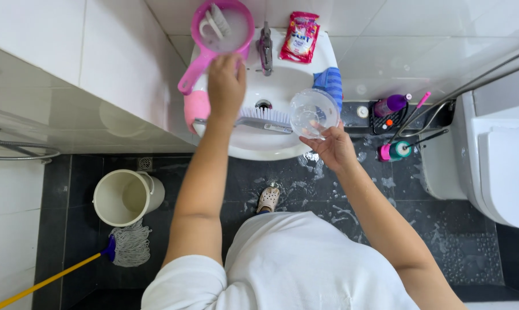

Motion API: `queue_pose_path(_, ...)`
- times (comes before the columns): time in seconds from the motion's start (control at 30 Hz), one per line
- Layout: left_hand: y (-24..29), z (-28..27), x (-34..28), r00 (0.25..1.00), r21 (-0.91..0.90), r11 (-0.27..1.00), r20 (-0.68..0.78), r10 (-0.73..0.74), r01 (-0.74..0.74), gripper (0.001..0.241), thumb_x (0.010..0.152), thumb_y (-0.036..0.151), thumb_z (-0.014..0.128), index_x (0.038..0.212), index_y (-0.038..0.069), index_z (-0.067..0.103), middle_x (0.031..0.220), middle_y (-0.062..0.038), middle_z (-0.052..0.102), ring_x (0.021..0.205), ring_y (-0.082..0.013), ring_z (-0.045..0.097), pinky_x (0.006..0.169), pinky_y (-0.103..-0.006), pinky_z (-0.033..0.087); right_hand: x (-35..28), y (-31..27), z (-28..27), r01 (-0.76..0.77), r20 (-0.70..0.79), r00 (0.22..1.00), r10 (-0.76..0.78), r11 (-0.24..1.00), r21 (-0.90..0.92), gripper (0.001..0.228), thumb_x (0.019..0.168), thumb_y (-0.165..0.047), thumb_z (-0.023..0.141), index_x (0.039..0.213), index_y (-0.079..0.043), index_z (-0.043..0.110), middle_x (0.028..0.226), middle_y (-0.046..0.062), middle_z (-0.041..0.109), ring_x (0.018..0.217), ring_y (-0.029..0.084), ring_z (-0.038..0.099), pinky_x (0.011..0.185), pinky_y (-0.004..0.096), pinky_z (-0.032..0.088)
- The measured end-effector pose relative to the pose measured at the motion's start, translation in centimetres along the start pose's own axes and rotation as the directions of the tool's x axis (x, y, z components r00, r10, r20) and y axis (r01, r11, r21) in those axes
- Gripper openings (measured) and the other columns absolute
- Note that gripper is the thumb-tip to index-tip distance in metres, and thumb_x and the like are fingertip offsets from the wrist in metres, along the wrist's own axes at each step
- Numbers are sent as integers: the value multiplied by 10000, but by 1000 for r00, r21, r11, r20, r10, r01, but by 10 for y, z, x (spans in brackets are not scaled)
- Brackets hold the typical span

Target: The person cleans a white toilet in a bathroom using a white brush and a clear plastic container filled with water. They scrub the toilet tank, the seat, and the bowl, repeatedly rinsing the brush in the sink and refilling the container with water from the tap.

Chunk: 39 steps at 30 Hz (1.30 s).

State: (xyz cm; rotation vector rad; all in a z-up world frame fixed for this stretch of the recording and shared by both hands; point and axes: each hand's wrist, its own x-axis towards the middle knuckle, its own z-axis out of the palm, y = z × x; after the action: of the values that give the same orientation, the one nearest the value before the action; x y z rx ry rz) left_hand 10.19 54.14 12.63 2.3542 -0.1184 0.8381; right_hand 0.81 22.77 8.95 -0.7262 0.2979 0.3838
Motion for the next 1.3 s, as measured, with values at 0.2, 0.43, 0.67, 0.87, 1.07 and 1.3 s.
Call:
queue_pose_path(0.2, -104, 6, 82, 987, 387, 919, 99, -127, 80, 256, 827, 143, 732, 1066, 53, 743, 1094, -153, 677, 1054, -368, 609, 863, -485, 509, 26, 10, 53, -43, 47, 998, 45, 998, -42, 840, 800, -1, 432, 1587, -197, 212, 1341, 200, 523, 1214, 469, 611, 1044, 675, 524)
queue_pose_path(0.43, -137, 57, 119, 895, 594, 802, 320, -313, 68, 222, 883, 175, 672, 1074, 78, 731, 1079, -137, 660, 1079, -358, 600, 873, -494, 503, 43, 17, 87, -86, 32, 996, 87, 996, -31, 809, 827, -27, 426, 1568, -247, 185, 1328, 208, 537, 1203, 476, 608, 1041, 671, 514)
queue_pose_path(0.67, -100, 34, 127, 937, 277, 937, 213, -275, 212, 395, 864, 131, 682, 1234, 22, 596, 1086, -204, 667, 984, -411, 661, 792, -507, 558, 42, 10, 87, -72, -25, 997, 71, 997, -35, 804, 818, 4, 433, 1558, -239, 235, 1309, 191, 531, 1220, 484, 591, 1044, 661, 520)
queue_pose_path(0.87, -38, -19, 91, 998, -56, 998, 52, 25, -22, 274, 874, 63, 712, 1122, 14, 606, 1052, -204, 710, 944, -418, 699, 808, -510, 557, 40, -3, 74, -1, -27, 1000, 1, 1000, -9, 742, 802, 31, 462, 1502, -160, 304, 1328, 204, 531, 1206, 455, 616, 1033, 660, 539)
queue_pose_path(1.07, 35, -57, 48, 992, -356, 929, 26, 122, -105, 229, 876, -29, 646, 1098, 9, 604, 1130, -183, 638, 953, -314, 710, 733, -370, 607, 27, -23, 65, 77, -33, 996, -77, 997, 17, 714, 813, 26, 488, 1481, -144, 299, 1382, 175, 491, 1225, 420, 586, 1049, 648, 535)
queue_pose_path(1.3, 17, 41, 3, 788, -717, 366, 611, -79, 593, 248, 893, -51, 605, 1123, 22, 660, 973, -70, 670, 850, -103, 617, 715, -224, 492, 8, -46, 3, 209, -79, 976, -203, 976, 70, 708, 810, 26, 515, 1484, -74, 323, 1474, 242, 429, 1331, 460, 537, 1062, 651, 542)
